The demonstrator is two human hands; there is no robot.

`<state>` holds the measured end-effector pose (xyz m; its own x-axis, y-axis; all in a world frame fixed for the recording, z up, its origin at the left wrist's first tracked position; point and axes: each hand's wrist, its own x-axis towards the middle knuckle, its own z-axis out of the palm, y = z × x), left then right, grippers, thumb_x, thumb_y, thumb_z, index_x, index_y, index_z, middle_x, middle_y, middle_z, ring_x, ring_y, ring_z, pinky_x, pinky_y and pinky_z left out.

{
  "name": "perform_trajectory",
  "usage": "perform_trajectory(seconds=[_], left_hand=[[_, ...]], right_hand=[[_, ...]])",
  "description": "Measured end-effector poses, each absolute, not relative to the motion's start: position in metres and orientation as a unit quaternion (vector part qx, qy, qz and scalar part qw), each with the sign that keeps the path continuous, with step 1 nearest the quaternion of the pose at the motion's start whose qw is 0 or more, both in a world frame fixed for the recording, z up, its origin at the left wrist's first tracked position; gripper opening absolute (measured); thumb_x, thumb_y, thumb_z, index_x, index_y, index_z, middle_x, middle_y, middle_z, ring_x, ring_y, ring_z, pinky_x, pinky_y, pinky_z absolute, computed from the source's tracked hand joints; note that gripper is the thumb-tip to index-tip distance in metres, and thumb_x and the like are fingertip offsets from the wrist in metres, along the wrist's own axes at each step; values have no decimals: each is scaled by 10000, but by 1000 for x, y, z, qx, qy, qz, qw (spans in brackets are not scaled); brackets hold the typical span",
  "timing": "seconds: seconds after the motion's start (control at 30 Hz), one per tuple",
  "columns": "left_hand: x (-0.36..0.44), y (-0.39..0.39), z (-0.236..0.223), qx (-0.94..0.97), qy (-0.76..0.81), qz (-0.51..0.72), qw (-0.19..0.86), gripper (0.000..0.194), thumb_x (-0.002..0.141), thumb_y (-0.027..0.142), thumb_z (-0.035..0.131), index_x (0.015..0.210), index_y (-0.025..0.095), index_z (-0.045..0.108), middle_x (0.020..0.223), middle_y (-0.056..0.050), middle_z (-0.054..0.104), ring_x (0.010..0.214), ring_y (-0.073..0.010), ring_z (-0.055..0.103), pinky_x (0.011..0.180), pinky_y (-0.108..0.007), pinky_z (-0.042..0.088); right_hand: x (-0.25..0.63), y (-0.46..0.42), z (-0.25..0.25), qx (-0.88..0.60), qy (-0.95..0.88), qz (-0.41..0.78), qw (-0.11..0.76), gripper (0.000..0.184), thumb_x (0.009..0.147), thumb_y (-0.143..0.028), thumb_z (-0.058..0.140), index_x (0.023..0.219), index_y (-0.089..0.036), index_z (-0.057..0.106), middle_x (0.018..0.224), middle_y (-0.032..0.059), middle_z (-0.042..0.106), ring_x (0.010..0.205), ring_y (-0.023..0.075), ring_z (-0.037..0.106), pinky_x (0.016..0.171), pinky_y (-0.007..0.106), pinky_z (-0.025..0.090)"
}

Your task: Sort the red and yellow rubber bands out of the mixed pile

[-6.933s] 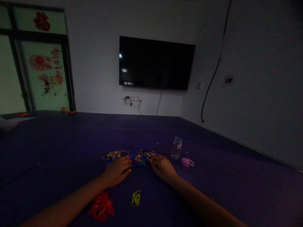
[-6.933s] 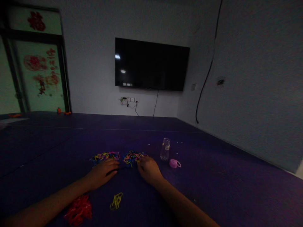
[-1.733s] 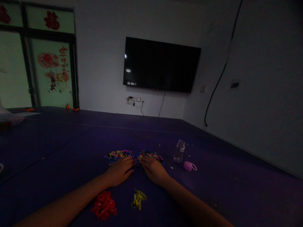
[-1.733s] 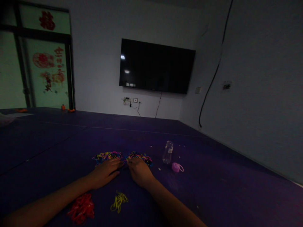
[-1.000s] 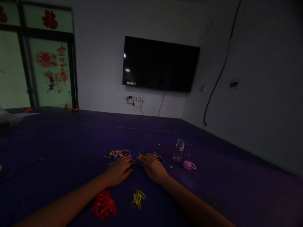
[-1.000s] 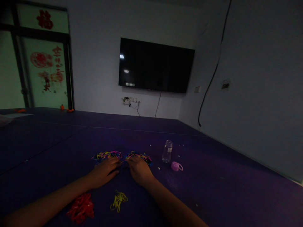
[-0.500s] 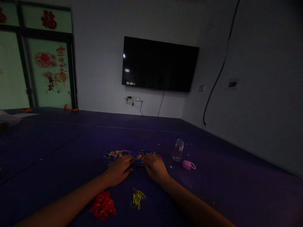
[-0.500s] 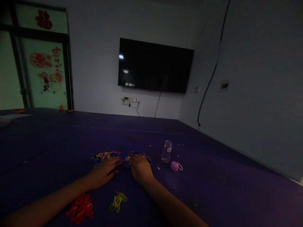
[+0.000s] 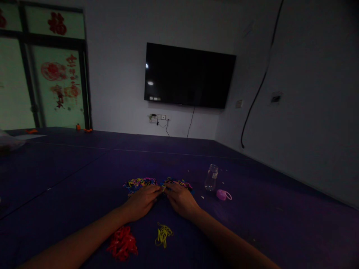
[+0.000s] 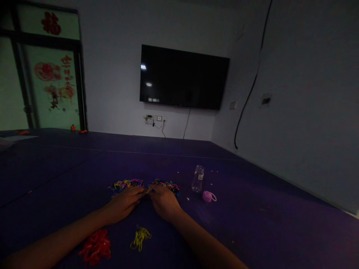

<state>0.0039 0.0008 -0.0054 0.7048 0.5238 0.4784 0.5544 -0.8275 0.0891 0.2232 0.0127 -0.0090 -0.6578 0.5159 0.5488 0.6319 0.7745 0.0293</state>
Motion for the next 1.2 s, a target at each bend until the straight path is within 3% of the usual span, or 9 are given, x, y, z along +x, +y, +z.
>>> perform_trajectory(seconds=[0.7,1.2], left_hand=[[6,-1,-3,-923,-276,-265,35,385,870,84,381,1215,177,523,1214,-104,570,1115,-217,520,947,-386,432],[4,2,-8,-917,-291,-268,45,486,822,72,428,1288,208,456,1310,-86,517,1182,-216,481,990,-406,403]], right_hand=[[223,11,-8,-302,-921,-83,231,334,844,-116,466,1138,-169,615,1313,97,526,1184,214,499,1005,362,400],[219,9,-3,-310,-914,-88,247,281,851,-78,447,1046,-160,633,1177,103,604,1089,203,554,951,336,440]])
